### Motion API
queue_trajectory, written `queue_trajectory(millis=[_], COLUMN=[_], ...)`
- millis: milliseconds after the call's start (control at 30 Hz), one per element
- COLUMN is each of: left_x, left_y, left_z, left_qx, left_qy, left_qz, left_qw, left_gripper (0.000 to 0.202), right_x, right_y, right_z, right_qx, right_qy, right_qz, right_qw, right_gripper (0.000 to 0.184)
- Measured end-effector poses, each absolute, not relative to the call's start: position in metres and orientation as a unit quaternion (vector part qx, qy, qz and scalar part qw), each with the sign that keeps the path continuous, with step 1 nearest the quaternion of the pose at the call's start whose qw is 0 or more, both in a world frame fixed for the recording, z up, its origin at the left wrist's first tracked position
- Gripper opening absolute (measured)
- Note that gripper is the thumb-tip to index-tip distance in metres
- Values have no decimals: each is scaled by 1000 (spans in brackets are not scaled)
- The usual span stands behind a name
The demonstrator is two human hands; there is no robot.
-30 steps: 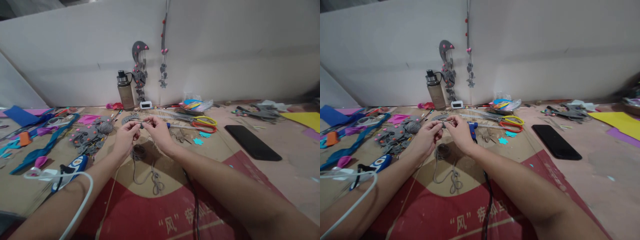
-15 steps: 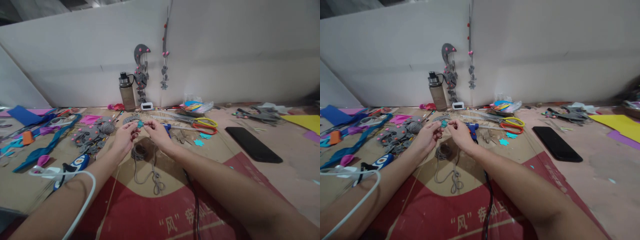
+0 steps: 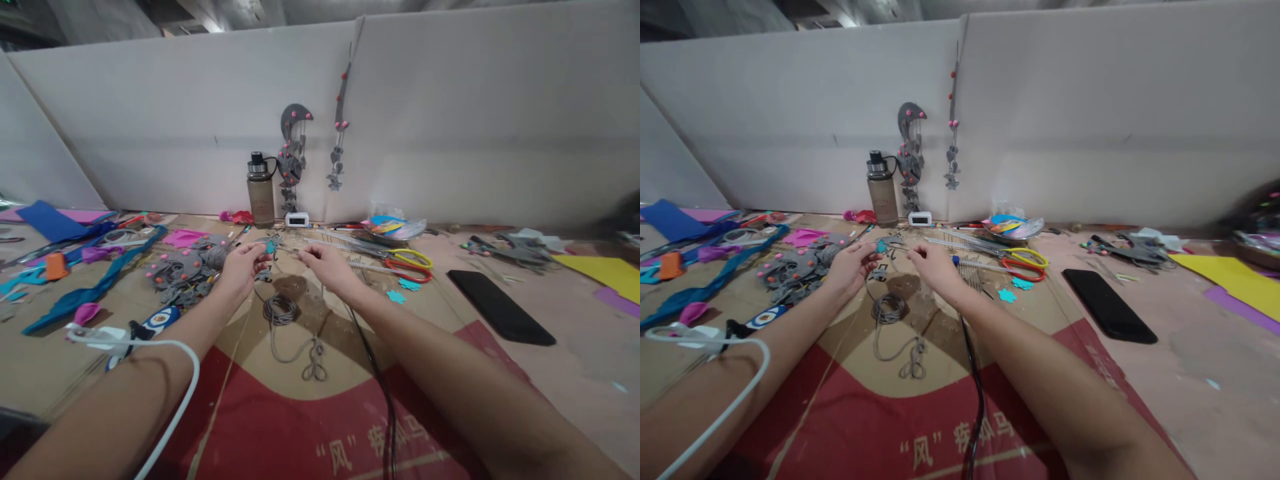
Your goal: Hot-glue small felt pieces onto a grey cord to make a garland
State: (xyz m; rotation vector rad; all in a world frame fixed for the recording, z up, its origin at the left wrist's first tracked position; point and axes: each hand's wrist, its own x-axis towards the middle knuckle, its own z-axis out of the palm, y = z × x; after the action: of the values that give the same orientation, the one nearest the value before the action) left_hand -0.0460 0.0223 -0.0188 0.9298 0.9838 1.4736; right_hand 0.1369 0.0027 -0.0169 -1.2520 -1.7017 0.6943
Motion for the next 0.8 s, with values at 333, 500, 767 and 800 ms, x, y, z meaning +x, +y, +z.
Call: queue_trajectory(millis=[333,500,767,800], left_x=[-44,-46,-46,-47], left_y=[19,20,21,21], left_z=[-13,-13,-14,-15], left_qx=[365,353,365,364], left_qy=[401,402,414,414], left_qz=[628,634,645,646], left_qw=[558,558,528,528], left_gripper=[13,19,24,25], right_x=[178,187,185,184], right_y=[3,5,11,11], right_z=[4,-27,-37,-34], right_qx=[-634,-671,-707,-712], right_qy=[-729,-729,-658,-641], right_qz=[37,34,184,212], right_qw=[256,134,183,193], right_gripper=[33,35,19,18])
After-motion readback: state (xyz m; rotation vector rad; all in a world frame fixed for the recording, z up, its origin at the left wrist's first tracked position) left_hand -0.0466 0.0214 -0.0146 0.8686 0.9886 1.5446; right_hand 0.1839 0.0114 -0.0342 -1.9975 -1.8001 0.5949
